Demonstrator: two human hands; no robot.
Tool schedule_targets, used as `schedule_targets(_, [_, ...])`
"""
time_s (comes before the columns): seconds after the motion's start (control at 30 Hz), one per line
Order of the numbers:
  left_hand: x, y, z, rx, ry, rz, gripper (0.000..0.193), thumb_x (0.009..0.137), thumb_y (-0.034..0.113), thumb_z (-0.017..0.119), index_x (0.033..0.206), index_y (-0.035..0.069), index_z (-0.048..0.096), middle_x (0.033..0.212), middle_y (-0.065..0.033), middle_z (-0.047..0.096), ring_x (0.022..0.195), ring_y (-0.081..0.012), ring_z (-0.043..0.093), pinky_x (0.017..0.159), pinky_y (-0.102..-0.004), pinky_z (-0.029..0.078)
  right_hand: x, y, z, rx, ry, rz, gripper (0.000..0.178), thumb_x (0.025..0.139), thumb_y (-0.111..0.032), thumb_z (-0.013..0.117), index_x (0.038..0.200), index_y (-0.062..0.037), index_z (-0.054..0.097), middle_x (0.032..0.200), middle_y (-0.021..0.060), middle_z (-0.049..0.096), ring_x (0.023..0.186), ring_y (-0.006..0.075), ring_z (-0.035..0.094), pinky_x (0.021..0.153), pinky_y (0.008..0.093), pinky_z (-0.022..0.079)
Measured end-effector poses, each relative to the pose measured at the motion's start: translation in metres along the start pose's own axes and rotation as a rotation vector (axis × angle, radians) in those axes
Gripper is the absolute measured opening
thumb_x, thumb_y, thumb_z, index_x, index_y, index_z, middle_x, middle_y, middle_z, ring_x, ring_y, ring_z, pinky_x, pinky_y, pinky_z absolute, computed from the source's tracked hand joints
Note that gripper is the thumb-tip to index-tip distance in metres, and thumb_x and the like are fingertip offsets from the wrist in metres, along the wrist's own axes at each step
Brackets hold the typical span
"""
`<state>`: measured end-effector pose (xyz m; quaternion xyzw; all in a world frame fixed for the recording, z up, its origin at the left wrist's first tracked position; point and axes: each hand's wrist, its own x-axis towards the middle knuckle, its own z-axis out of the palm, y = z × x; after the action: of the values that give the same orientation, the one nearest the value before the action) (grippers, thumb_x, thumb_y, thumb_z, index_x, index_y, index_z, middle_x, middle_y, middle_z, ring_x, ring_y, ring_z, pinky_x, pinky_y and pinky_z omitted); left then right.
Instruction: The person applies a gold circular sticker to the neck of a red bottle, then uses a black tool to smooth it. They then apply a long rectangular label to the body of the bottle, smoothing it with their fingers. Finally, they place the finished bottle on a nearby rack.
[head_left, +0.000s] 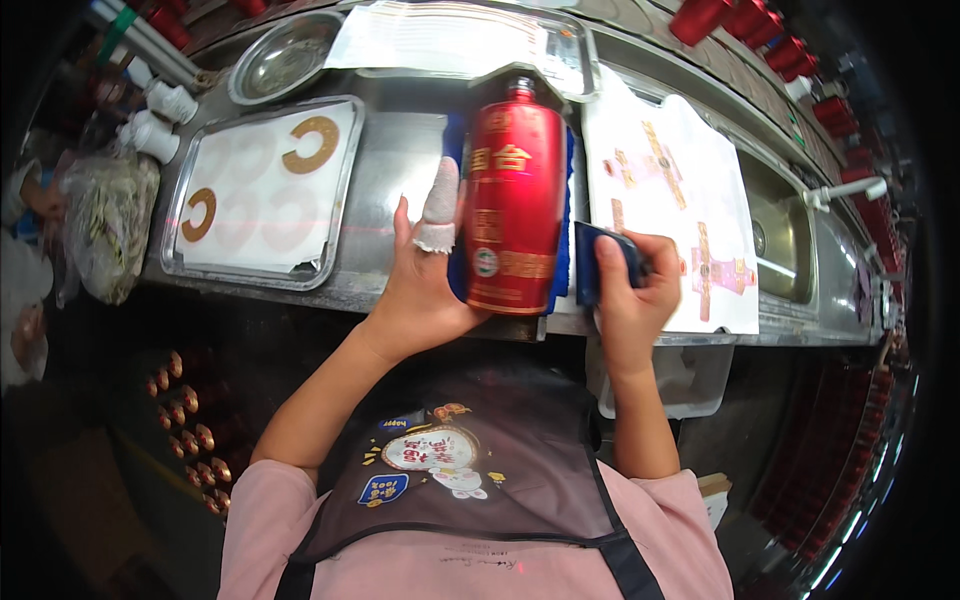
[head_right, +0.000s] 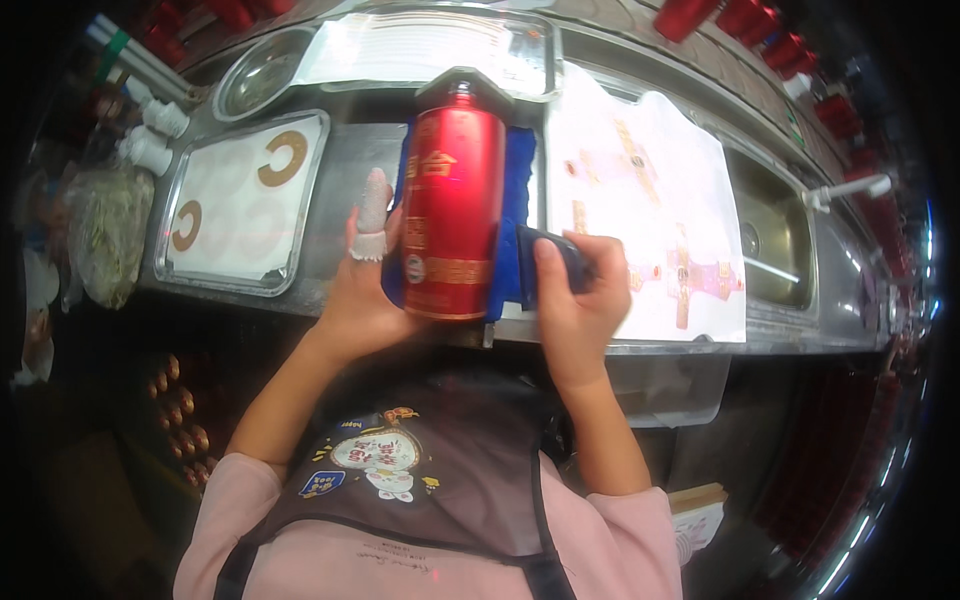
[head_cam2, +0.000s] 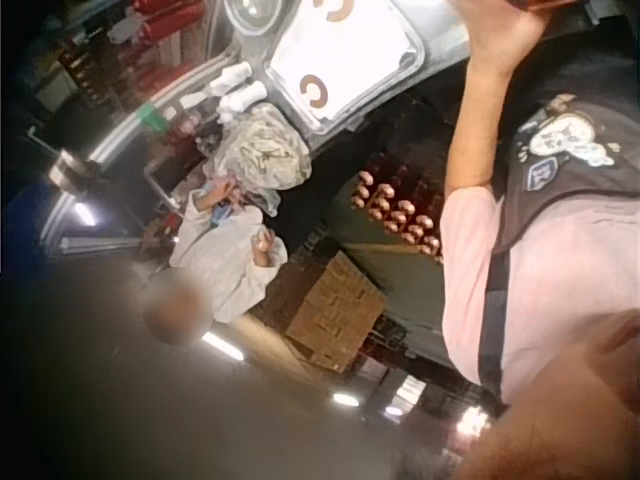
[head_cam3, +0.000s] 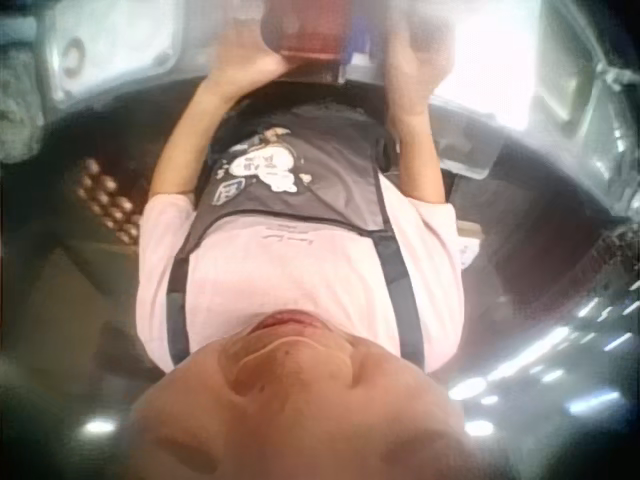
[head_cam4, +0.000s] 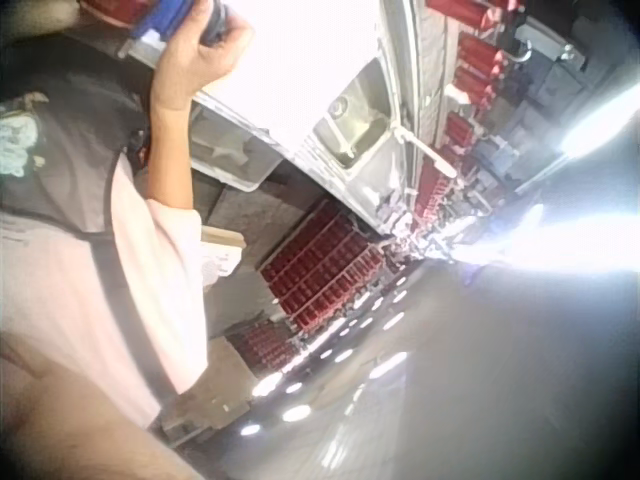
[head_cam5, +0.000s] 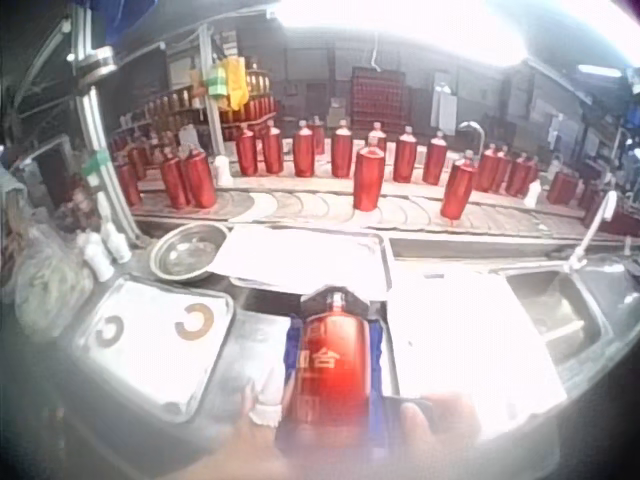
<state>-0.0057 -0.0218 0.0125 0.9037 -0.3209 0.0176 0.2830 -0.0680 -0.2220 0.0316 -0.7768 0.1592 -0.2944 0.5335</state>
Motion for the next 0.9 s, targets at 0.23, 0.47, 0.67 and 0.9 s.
schedule_targets(0.23, [-0.01,0.006,-0.003,-0.22,0.193,0.068,0.099,0.077,0.028,0.085,0.155,-0.003,0.033,0.159,-0.0177,0.041,0.15,-0.033,0.035,0.122,-0.059,0.008,-0.006,0.005,0.008,-0.055,-0.019,-0.014,0.018,0.09,-0.007,0.077,0.099,-0.0004,0.064,0.088,0.0007,0.059,0.078,0.0074,0.052,0.072,0.0221,0.045])
schedule_targets(0.47, [-0.008,-0.008,0.011,-0.114,0.284,0.196,0.103,0.077,0.029,0.081,0.159,0.005,0.024,0.162,-0.0175,0.035,0.147,-0.0342,0.04,0.119,-0.0659,0.003,-0.03,-0.014,0.035,-0.112,-0.258,-0.821,0.029,0.073,0.002,0.083,0.1,-0.0017,0.071,0.08,0.0109,0.069,0.063,0.0274,0.065,0.061,0.0363,0.053])
schedule_targets(0.67, [-0.026,0.003,0.008,-0.331,0.28,0.079,0.096,0.071,0.04,0.087,0.154,0.016,0.043,0.165,-0.0231,0.025,0.15,-0.0454,0.028,0.115,-0.0717,0.011,-0.03,-0.015,0.014,-0.056,-0.017,-0.403,0.031,0.081,0.002,0.083,0.108,0.0006,0.068,0.093,0.0079,0.066,0.08,0.0166,0.064,0.071,0.0257,0.051])
schedule_targets(0.9, [-0.041,0.018,0.018,-0.123,0.32,-0.055,0.07,0.074,0.04,0.082,0.141,0.035,0.062,0.158,-0.0358,0.027,0.142,-0.0519,0.035,0.114,-0.0714,0.014,-0.041,0.008,0.013,-0.22,-0.051,-0.539,0.029,0.078,0.0,0.087,0.101,0.0009,0.07,0.089,0.0111,0.072,0.076,0.0188,0.068,0.069,0.0283,0.053])
